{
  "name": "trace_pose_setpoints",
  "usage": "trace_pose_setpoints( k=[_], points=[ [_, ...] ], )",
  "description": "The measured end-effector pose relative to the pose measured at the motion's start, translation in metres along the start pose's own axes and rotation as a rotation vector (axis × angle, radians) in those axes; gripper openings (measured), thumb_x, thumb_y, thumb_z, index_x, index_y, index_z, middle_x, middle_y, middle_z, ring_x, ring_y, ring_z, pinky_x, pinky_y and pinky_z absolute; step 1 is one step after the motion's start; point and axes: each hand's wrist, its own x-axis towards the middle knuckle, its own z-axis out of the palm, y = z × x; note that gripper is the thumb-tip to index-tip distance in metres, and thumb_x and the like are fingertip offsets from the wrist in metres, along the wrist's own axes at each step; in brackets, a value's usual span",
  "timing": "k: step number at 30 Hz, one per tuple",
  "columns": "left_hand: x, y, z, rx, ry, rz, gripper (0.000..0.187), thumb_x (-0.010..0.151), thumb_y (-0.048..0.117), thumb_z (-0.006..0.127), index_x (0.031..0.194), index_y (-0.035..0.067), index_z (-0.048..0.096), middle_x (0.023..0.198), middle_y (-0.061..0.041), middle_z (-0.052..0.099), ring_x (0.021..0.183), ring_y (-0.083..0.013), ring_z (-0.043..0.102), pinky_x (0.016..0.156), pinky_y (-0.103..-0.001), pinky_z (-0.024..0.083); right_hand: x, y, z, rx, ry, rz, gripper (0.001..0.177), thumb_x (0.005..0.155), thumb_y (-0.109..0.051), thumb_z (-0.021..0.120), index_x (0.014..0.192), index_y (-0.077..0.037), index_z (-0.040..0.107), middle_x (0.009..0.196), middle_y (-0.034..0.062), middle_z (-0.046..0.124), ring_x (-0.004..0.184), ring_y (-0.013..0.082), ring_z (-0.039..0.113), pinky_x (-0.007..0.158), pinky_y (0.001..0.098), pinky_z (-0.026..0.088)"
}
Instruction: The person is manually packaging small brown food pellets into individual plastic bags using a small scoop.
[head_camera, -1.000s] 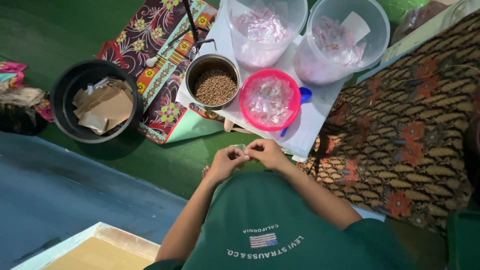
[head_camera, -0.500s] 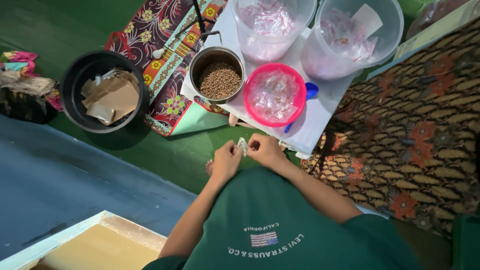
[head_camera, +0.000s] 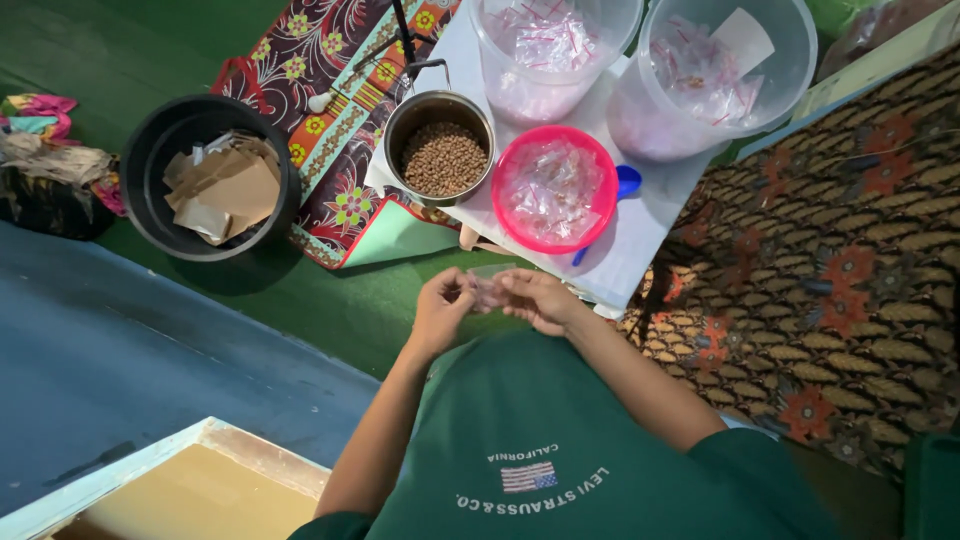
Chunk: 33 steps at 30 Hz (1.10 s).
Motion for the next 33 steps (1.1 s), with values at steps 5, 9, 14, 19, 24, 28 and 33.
trace_pose_setpoints(
  k=[5, 9, 14, 19, 24, 28, 33],
  points=[
    [0.001, 0.001, -0.008, -0.084, 0.063, -0.096, 0.009, 0.084, 0.001, 0.065, 0.077, 0.004, 0.06, 0.078, -0.016, 0.072, 0.07, -0.0235, 0.072, 0.063, -0.034, 0.061, 0.017, -0.008, -0.009, 0.025, 0.162, -0.127, 0.023, 0.094, -0.003, 0.072, 0.115, 0.002, 0.067, 0.094, 0.0159, 0.077, 0.079, 0.0215, 0.079, 0.066, 0.0237, 0.066],
    [0.003, -0.035, -0.02, -0.193, 0.131, -0.177, 0.019, 0.093, 0.014, 0.077, 0.094, 0.001, 0.063, 0.087, -0.018, 0.068, 0.075, -0.0244, 0.072, 0.064, -0.035, 0.064, 0.015, -0.052, 0.011, -0.123, 0.3, -0.242, 0.02, 0.091, -0.009, 0.078, 0.109, -0.005, 0.071, 0.085, 0.0057, 0.075, 0.071, 0.0152, 0.077, 0.061, 0.0207, 0.065],
    [-0.01, -0.04, -0.032, -0.187, 0.129, -0.197, 0.022, 0.093, 0.017, 0.078, 0.097, 0.0, 0.065, 0.093, -0.022, 0.07, 0.08, -0.029, 0.075, 0.068, -0.037, 0.065, 0.019, -0.119, 0.052, -0.382, 0.459, -0.478, 0.004, 0.093, -0.016, 0.076, 0.092, -0.013, 0.074, 0.067, 0.0036, 0.065, 0.054, 0.0111, 0.062, 0.047, 0.0216, 0.047],
    [-0.022, -0.05, -0.041, -0.144, 0.137, -0.202, 0.02, 0.095, 0.019, 0.077, 0.099, 0.003, 0.066, 0.093, -0.017, 0.07, 0.083, -0.0237, 0.074, 0.073, -0.033, 0.063, 0.101, -0.149, 0.053, -0.832, 0.563, -0.777, 0.02, 0.089, -0.019, 0.079, 0.108, -0.013, 0.08, 0.079, 0.0088, 0.078, 0.07, 0.0143, 0.076, 0.062, 0.0265, 0.06],
    [-0.035, -0.045, -0.049, -0.085, 0.158, -0.209, 0.015, 0.096, 0.021, 0.073, 0.096, 0.008, 0.066, 0.088, -0.009, 0.07, 0.081, -0.0157, 0.071, 0.075, -0.027, 0.057, 0.138, -0.167, 0.082, -1.238, 0.453, -0.699, 0.02, 0.092, -0.019, 0.074, 0.112, -0.018, 0.079, 0.095, 0.0038, 0.078, 0.088, 0.0166, 0.075, 0.08, 0.0289, 0.059],
    [-0.047, -0.028, -0.059, -0.022, 0.207, -0.235, 0.013, 0.097, 0.024, 0.069, 0.091, 0.013, 0.065, 0.082, -0.002, 0.071, 0.078, -0.0093, 0.065, 0.076, -0.026, 0.052, 0.136, -0.18, 0.11, -1.539, 0.389, -0.609, 0.022, 0.097, -0.011, 0.069, 0.118, -0.011, 0.076, 0.114, 0.0088, 0.077, 0.1, 0.0252, 0.075, 0.084, 0.0372, 0.064],
    [-0.052, -0.031, -0.071, -0.018, 0.228, -0.242, 0.014, 0.098, 0.026, 0.067, 0.092, 0.014, 0.066, 0.083, -0.002, 0.071, 0.077, -0.0105, 0.065, 0.076, -0.027, 0.052, 0.149, -0.199, 0.09, -1.679, 0.405, -0.767, 0.012, 0.101, -0.016, 0.07, 0.089, -0.014, 0.072, 0.086, 0.0043, 0.068, 0.077, 0.0191, 0.059, 0.066, 0.0349, 0.048]
  ],
)
